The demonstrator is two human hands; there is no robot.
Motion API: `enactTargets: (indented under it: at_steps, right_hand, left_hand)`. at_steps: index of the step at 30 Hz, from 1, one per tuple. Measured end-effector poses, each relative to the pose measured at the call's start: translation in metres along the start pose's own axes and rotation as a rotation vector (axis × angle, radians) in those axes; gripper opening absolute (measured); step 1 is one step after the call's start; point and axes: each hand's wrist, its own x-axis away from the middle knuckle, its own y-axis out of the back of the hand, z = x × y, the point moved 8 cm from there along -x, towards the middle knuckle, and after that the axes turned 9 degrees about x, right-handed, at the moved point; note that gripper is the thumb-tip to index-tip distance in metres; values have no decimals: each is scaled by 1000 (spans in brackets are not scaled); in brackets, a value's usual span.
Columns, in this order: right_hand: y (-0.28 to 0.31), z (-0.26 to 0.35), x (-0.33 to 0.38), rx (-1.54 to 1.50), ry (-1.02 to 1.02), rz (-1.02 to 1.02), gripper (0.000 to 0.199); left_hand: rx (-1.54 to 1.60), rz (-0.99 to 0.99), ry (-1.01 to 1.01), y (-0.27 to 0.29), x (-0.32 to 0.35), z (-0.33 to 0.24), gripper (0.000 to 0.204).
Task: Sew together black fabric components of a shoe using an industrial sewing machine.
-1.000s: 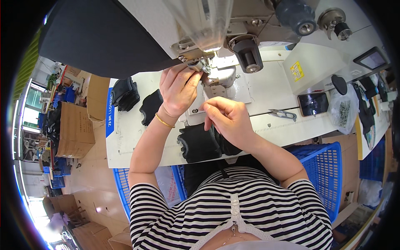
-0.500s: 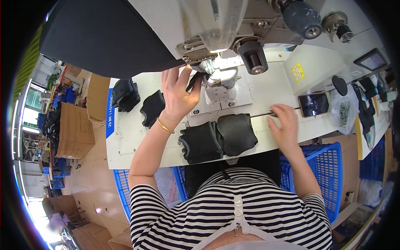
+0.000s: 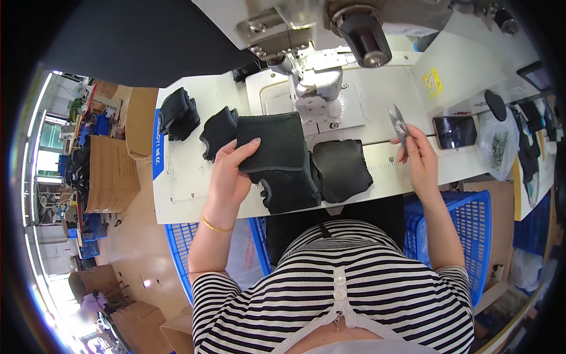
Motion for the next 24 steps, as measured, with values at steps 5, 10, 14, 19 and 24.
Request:
enactTargets:
  at_steps: [5, 10, 14, 19, 24]
  right_hand:
    - [-61, 71, 18, -518, -120, 263, 25]
    - [-55, 116, 16, -88, 254, -8, 25]
    - [-63, 126, 15, 35, 351, -40, 25]
    - [-67, 129, 12, 95, 384, -61, 23]
    - [-51, 113, 11, 35, 304, -119, 22]
  left_hand:
    - [65, 12, 8, -13, 17, 21, 18]
    - [44, 39, -7, -16, 24, 29, 19]
    - [15, 32, 1, -18, 30, 35, 19]
    - [26, 42, 35, -23, 31, 39, 19]
    - [-68, -54, -257, 5, 26, 12, 18]
